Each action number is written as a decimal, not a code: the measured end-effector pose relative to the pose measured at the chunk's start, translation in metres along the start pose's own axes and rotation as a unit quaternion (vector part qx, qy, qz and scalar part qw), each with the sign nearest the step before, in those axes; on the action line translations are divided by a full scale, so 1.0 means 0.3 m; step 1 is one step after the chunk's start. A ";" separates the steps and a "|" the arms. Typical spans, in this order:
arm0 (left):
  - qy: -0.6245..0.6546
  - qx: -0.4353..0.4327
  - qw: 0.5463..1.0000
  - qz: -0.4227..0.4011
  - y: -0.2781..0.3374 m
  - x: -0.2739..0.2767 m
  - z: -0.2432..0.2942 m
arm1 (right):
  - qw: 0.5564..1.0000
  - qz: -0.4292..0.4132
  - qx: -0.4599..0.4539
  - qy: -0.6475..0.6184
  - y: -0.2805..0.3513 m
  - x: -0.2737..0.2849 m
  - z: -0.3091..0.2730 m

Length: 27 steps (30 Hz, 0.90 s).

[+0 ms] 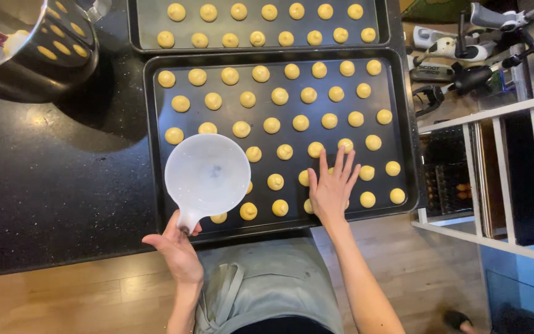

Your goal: Smoothing the tops of piped cream puff batter on baking trays using wet fingers.

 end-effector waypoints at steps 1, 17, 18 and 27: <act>-0.001 0.001 1.000 -0.004 0.000 -0.008 0.002 | 1.000 0.001 -0.012 -0.009 -0.002 0.000 0.007; -0.001 0.000 1.000 0.005 -0.015 -0.008 0.010 | 1.000 0.021 -0.007 0.003 -0.091 -0.003 0.001; -0.001 0.000 1.000 0.004 -0.014 -0.014 0.015 | 1.000 0.022 -0.008 0.005 -0.093 -0.001 0.002; -0.017 0.011 1.000 0.001 -0.006 -0.022 0.014 | 1.000 0.023 0.016 -0.005 -0.081 0.023 -0.024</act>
Point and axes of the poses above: each hand's wrist, its own y-axis away from the middle knuckle, its own x-axis out of the back of the hand, z = x × y, the point moved 7 cm from there along -y, towards the middle knuckle, and after that the axes turned 5 degrees about -y, right-handed, at the moved point
